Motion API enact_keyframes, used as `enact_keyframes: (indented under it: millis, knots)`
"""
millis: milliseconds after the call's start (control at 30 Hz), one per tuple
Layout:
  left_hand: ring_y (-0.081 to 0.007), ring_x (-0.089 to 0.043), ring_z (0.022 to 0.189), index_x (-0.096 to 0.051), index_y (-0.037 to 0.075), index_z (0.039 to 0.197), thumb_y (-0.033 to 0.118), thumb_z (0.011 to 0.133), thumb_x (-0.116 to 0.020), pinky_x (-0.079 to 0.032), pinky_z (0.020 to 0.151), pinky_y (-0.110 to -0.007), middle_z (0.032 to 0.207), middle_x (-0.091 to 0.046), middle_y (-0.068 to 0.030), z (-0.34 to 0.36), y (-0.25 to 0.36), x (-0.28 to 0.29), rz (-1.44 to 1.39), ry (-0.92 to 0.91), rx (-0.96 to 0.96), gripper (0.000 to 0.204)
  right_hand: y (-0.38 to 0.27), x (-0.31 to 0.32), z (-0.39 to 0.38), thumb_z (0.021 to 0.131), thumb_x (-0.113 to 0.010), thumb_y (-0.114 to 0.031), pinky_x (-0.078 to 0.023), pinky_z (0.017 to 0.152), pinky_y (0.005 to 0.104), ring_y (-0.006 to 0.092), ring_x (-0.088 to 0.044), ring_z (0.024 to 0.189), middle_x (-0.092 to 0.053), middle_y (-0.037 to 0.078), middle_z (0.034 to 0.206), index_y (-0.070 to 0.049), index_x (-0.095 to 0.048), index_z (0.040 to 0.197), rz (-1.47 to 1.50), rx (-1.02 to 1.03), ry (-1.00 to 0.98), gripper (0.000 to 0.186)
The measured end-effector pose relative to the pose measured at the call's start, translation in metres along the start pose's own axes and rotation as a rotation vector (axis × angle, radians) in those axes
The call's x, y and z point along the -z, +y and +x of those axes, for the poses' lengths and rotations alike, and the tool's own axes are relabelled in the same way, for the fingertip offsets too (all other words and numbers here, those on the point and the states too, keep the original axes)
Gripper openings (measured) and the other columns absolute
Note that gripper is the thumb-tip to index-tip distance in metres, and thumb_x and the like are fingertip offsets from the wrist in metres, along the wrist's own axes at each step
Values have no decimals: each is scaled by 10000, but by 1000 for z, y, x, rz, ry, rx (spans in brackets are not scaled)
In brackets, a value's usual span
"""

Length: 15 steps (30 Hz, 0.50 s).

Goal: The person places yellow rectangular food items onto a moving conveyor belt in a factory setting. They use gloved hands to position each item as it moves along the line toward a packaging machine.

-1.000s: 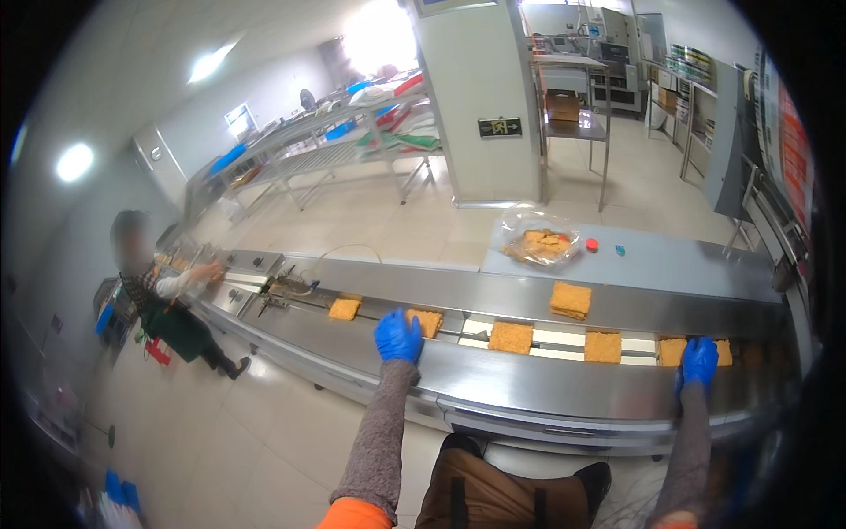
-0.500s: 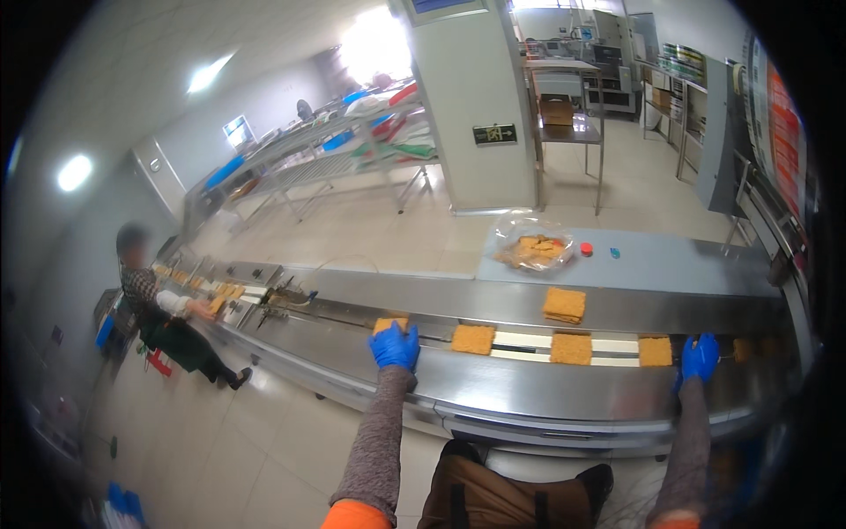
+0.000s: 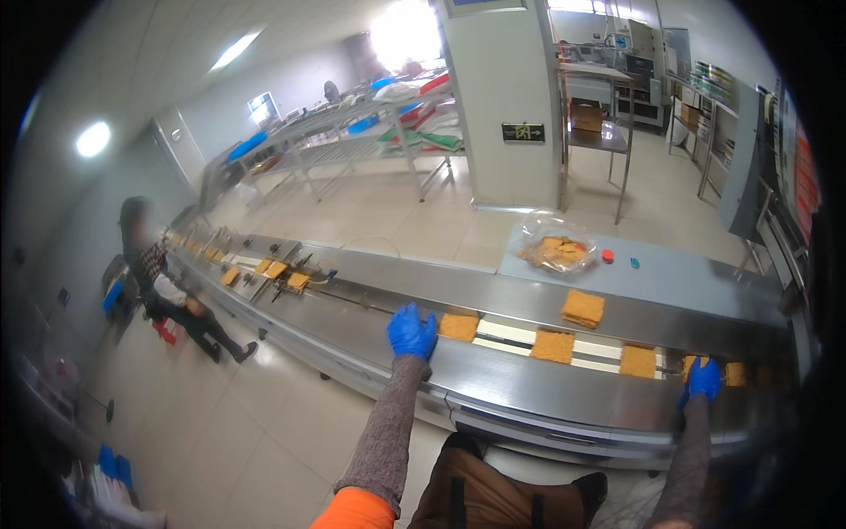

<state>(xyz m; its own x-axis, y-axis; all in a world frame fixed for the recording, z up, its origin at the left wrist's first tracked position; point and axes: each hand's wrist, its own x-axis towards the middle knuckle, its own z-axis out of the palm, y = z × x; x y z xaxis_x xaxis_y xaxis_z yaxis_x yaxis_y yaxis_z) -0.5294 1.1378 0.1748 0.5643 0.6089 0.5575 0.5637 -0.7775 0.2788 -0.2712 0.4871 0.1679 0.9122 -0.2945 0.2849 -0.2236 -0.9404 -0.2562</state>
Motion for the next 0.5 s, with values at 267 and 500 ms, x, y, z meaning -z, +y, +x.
enact_keyframes:
  millis: [267, 500]
  knots:
    - [-422, -362, 1368, -445, 19, 1425, 483, 871, -626, -291, 1129, -489, 1467, -383, -292, -17, 6, 5, 34, -139, 99, 745, -2, -21, 5, 880, -649, -336, -436, 1010, 479, 396, -550, 1180, -574, 245, 1292, 17, -591, 1229, 38, 70, 131, 499]
    - [-430, -481, 1229, -521, 22, 1324, 357, 848, -695, -390, 1035, -490, 1334, -508, -274, -40, 26, 9, -244, 26, -62, 607, -118, -7, 17, 744, -791, -410, -268, 1178, 455, 373, -278, 1438, -262, 230, 1564, -49, -273, 1520, 241, 720, -116, 1001]
